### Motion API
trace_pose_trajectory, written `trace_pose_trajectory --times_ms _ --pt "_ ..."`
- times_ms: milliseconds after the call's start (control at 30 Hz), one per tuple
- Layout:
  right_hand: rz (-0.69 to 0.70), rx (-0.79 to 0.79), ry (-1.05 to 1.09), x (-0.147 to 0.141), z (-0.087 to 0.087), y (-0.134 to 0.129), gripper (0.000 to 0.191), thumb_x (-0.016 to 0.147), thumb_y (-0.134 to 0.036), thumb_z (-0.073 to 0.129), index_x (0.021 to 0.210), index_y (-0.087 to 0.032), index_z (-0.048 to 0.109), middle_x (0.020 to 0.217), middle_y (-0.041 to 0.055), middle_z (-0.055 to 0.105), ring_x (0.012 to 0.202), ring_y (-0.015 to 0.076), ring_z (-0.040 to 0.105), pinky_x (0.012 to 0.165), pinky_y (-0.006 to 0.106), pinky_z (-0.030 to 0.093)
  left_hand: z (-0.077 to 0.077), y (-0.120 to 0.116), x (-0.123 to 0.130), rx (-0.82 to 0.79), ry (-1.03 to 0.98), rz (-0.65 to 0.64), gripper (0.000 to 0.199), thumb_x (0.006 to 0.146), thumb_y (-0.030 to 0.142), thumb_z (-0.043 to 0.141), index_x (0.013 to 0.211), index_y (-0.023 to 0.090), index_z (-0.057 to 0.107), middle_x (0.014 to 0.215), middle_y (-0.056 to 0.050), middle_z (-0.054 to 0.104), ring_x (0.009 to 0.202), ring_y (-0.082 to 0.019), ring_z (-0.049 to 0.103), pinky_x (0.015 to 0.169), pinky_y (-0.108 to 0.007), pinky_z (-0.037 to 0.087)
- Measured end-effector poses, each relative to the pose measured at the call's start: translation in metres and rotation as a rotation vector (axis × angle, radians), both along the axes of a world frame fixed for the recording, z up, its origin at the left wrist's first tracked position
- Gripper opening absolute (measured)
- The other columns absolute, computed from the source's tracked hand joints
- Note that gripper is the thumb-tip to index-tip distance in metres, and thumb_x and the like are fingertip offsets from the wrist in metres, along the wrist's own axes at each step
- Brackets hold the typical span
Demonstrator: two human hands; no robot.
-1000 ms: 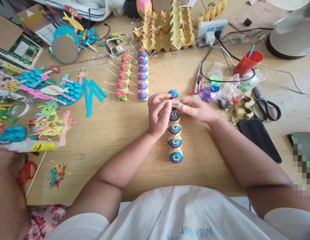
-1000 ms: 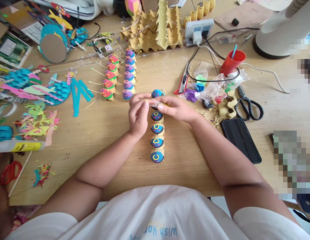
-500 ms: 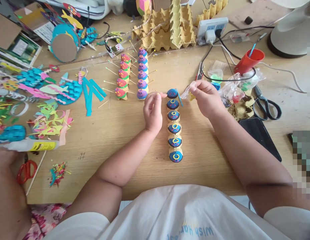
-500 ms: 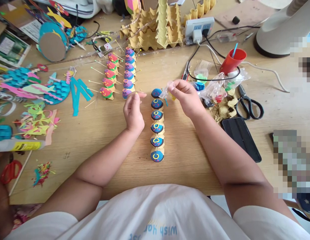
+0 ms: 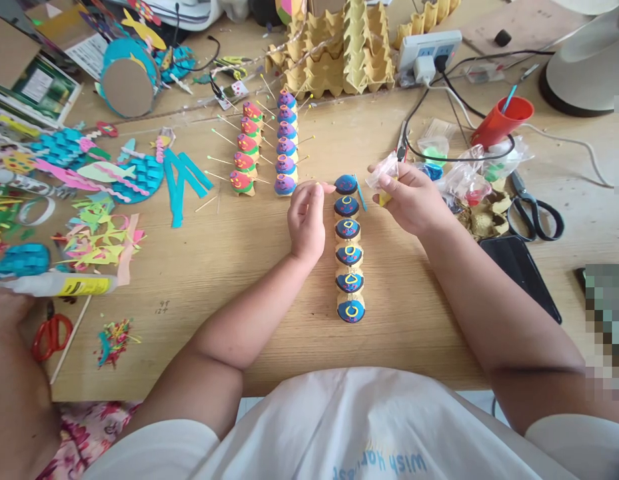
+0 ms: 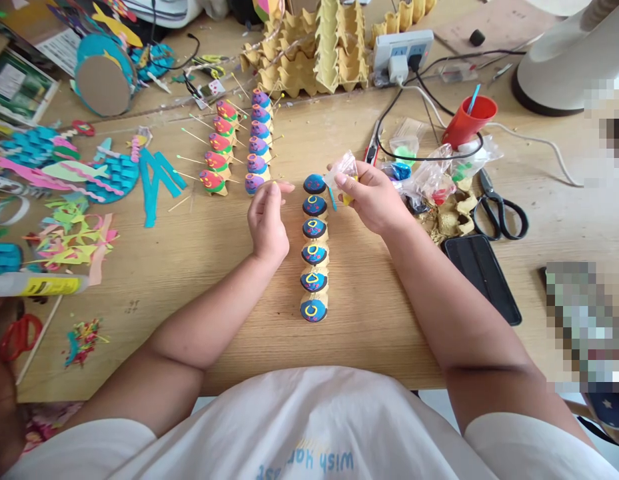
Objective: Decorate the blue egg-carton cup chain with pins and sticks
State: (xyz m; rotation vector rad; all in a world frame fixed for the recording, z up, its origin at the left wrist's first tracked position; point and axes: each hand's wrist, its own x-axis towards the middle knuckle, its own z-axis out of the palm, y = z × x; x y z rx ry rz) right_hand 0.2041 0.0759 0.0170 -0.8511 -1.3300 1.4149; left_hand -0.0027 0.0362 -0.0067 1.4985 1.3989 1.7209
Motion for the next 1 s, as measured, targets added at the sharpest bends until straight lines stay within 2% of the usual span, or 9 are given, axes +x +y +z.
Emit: trace_pose_trajectory --times_ms 133,300,400,633,867,1000 --pt "0.013 0.003 -0.003 -0.001 0.000 -0.002 0.047 0.076 -0.062 0.094 0.087 -0.024 0.070 0.081 -0.0025 0.067 0.073 0.0118 0.059 0.068 0.029 0.050 0.000 0.000 0.000 -0.016 -0.027 -0.003 0.055 0.103 0.073 0.048 0.093 0.027 0.077 0.102 -0.003 0.078 0.108 -0.017 0.072 0.107 -0.037 0.058" --pt "-0.026 0.075 -0.079 -0.006 0.002 -0.006 0.047 0.077 -0.063 0.092 0.082 -0.022 0.072 0.077 -0.0020 0.068 0.070 0.0119 0.057 0.069 0.029 0.048 0.004 -0.003 0.002 0.020 -0.051 -0.051 0.051 0.103 0.070 0.052 0.093 0.027 0.077 0.102 -0.003 0.078 0.108 -0.019 0.073 0.107 -0.039 0.058" --pt "-0.007 0.100 -0.088 -0.011 0.007 -0.011 0.048 0.077 -0.065 0.091 0.080 -0.021 0.071 0.078 -0.0011 0.069 0.073 0.0129 0.058 0.071 0.029 0.049 0.007 -0.007 0.005 0.035 -0.051 -0.122 0.045 0.103 0.066 0.058 0.097 0.026 0.077 0.104 -0.003 0.079 0.107 -0.018 0.074 0.102 -0.036 0.059" --pt "0.064 0.122 -0.034 -0.022 0.013 -0.019 0.045 0.081 -0.063 0.089 0.092 -0.023 0.071 0.090 -0.0010 0.069 0.084 0.0143 0.061 0.084 0.031 0.053 0.004 -0.011 0.007 0.037 0.061 -0.194 0.041 0.100 0.064 0.064 0.107 0.026 0.077 0.101 -0.004 0.079 0.091 -0.016 0.071 0.083 -0.032 0.058" --pt "0.058 0.095 -0.042 -0.027 0.015 -0.024 0.050 0.080 -0.067 0.088 0.093 -0.024 0.067 0.094 0.0008 0.069 0.089 0.0171 0.062 0.090 0.034 0.056 0.005 -0.010 0.007 0.033 0.087 -0.175 0.045 0.094 0.069 0.069 0.095 0.025 0.074 0.090 -0.003 0.076 0.084 -0.015 0.068 0.078 -0.031 0.055" --pt "0.066 0.101 0.003 -0.028 0.016 -0.026 0.048 0.082 -0.067 0.087 0.093 -0.024 0.067 0.095 0.0008 0.070 0.091 0.0164 0.063 0.093 0.034 0.055 0.008 -0.010 0.008 0.043 0.036 -0.153 0.044 0.093 0.067 0.072 0.089 0.024 0.074 0.085 -0.002 0.075 0.087 -0.016 0.070 0.084 -0.032 0.056"
